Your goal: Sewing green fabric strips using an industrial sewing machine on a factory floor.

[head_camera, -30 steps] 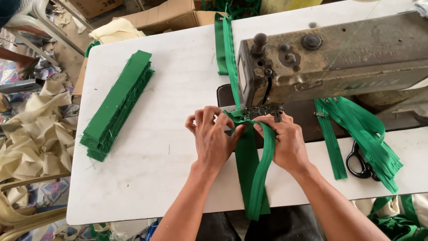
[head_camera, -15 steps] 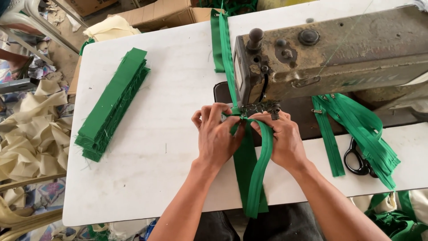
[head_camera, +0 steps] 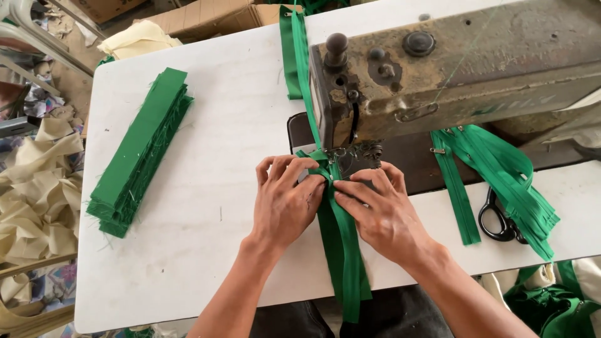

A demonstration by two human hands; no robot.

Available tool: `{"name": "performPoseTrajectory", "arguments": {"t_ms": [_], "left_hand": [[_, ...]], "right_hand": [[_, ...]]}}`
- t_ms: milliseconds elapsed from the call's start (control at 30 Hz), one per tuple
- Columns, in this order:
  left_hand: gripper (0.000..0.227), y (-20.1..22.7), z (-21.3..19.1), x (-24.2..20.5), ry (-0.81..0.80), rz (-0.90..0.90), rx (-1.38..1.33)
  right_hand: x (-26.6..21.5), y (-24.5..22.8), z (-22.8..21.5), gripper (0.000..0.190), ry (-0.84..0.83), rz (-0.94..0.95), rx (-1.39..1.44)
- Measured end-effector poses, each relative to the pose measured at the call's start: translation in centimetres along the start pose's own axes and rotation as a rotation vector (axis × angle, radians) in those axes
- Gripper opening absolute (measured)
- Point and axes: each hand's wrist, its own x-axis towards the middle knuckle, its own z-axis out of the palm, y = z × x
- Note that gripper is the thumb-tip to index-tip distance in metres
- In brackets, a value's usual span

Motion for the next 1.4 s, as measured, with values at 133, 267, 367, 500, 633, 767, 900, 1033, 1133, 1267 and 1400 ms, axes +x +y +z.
{"name": "performPoseTrajectory", "arguments": {"t_ms": [133,267,367,500,633,767,900,1033,1133,1267,1400], "left_hand": [[0.012,0.2,-0.5,0.2,0.012,0.030,-0.014],[0.013,0.2,-0.3,0.2,0.016,0.037,-0.014],[0.014,0.2,-0.3,0.4,0.026,0.045,-0.020],[0.019,1.1,-0.9,0.8,0.018,0.016,-0.057],[0.019,1.5,-1.5,0.9,-0.019,0.098,0.016],[0.020,1.1,-1.2,0.1,-0.061,0.094,0.019],[0.019,0.8,-0.9,-0.1,-0.105,0.072,0.032],[0.021,0.1,-0.6,0.1,-0.139,0.060,0.028],[0.022,-0.8,-0.4,0.9,-0.178,0.031,0.038],[0.022,-1.0,-0.3,1.2,-0.202,0.015,0.045],[0.019,-0.7,-0.1,1.1,-0.145,-0.004,0.059]], "right_hand": [[-0.1,-0.2,-0.3,0.026,0.007,-0.008,-0.050],[-0.5,-0.1,-0.1,0.028,-0.005,-0.002,-0.038],[-1.0,0.1,0.3,0.029,-0.052,0.027,-0.015],[-1.3,0.0,0.6,0.030,-0.066,0.055,-0.005],[-1.7,-0.1,0.9,0.027,-0.077,0.112,0.004],[-2.0,-0.5,0.4,0.031,-0.134,0.160,-0.036],[-1.7,-0.4,0.3,0.032,-0.151,0.174,-0.063],[-1.2,-0.3,0.3,0.031,-0.153,0.171,-0.063],[-0.6,0.7,1.3,0.032,-0.181,0.177,-0.070],[-0.3,1.0,1.4,0.029,-0.167,0.169,-0.084],[-0.2,0.9,1.1,0.030,-0.167,0.170,-0.086]]}}
